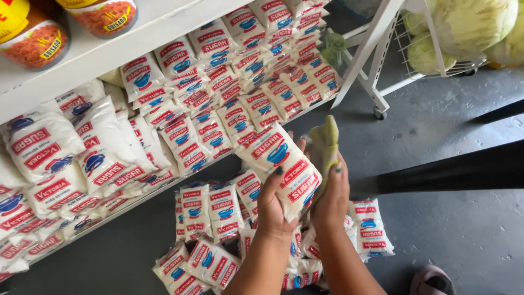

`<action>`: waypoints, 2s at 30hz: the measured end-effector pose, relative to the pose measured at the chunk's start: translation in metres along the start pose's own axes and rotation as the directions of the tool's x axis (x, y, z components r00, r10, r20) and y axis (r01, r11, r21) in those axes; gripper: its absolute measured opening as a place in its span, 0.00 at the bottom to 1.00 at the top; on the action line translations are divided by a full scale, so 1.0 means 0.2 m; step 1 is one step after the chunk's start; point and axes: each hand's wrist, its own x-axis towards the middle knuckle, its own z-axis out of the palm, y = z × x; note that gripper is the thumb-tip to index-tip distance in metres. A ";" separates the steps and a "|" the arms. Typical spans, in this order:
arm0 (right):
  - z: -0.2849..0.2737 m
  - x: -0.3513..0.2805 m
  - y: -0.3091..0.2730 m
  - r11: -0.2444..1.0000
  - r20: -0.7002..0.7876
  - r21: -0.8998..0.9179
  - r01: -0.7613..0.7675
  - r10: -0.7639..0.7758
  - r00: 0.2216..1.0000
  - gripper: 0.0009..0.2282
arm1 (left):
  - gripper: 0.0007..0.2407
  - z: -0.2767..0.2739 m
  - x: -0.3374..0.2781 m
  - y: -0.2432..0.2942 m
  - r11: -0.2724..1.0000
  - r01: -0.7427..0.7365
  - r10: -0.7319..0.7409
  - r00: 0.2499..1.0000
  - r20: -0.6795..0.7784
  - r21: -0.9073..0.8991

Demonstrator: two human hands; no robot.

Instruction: Wiping small bags of sugar with a cleaning cloth and stacking them onto a grocery shelf.

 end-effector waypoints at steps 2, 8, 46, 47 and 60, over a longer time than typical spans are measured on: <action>-0.06 0.05 0.03 0.978 -0.039 0.110 -0.177 0.183 0.982 0.23 | 0.28 0.01 0.01 0.00 0.997 -0.058 0.054 0.994 0.098 0.042; -0.14 0.10 0.09 0.436 0.097 0.558 -0.706 0.810 0.578 0.18 | 0.35 -0.18 0.10 0.00 0.623 -0.545 0.369 0.838 0.403 0.562; -0.06 0.39 -0.13 0.994 -0.141 0.094 -0.049 0.062 0.988 0.18 | 0.19 0.20 -0.07 0.38 -0.187 -0.181 -0.258 0.957 0.129 0.966; -0.07 0.41 -0.14 0.991 -0.106 0.130 -0.031 0.046 0.993 0.18 | 0.21 0.17 -0.06 0.37 -0.164 -0.143 -0.250 0.963 0.099 0.976; 0.18 0.58 -0.39 0.966 0.308 -0.084 0.244 -0.207 0.928 0.19 | 0.22 0.22 -0.04 0.35 -0.113 -0.089 -0.075 0.994 0.081 0.990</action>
